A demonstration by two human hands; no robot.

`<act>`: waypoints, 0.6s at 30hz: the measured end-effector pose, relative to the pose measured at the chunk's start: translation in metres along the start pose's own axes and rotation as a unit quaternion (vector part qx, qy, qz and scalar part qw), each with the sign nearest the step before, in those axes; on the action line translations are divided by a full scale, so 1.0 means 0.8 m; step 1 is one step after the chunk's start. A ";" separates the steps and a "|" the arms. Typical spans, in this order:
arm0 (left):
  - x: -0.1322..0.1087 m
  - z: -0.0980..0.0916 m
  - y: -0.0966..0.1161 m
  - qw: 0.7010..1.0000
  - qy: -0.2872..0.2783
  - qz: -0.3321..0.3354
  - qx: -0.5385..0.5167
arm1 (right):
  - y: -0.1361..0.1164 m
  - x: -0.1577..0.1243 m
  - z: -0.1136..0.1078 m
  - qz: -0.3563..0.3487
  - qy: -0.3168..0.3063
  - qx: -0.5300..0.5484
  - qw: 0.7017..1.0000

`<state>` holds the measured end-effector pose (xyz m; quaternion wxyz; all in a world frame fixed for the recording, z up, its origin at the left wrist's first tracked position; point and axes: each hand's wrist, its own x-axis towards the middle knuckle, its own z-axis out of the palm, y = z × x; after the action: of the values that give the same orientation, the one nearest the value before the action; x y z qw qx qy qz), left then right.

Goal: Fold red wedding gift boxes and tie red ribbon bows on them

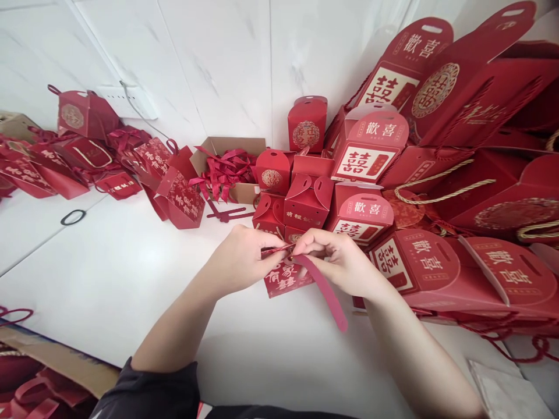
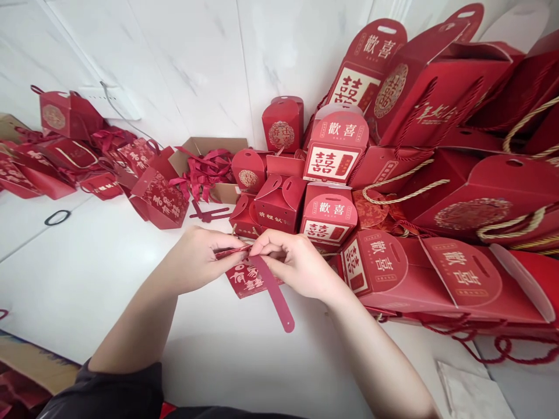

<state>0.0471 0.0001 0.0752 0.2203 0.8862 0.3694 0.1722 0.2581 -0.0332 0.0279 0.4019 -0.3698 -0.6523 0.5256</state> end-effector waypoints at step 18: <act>-0.002 0.000 0.001 0.999 0.019 0.004 0.031 | -0.001 0.006 0.010 -0.078 0.146 -0.182 0.969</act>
<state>0.0465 -0.0011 0.0752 0.1847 0.8908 0.3750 0.1783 0.2492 -0.0321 0.0281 0.4584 -0.4571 -0.6984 0.3053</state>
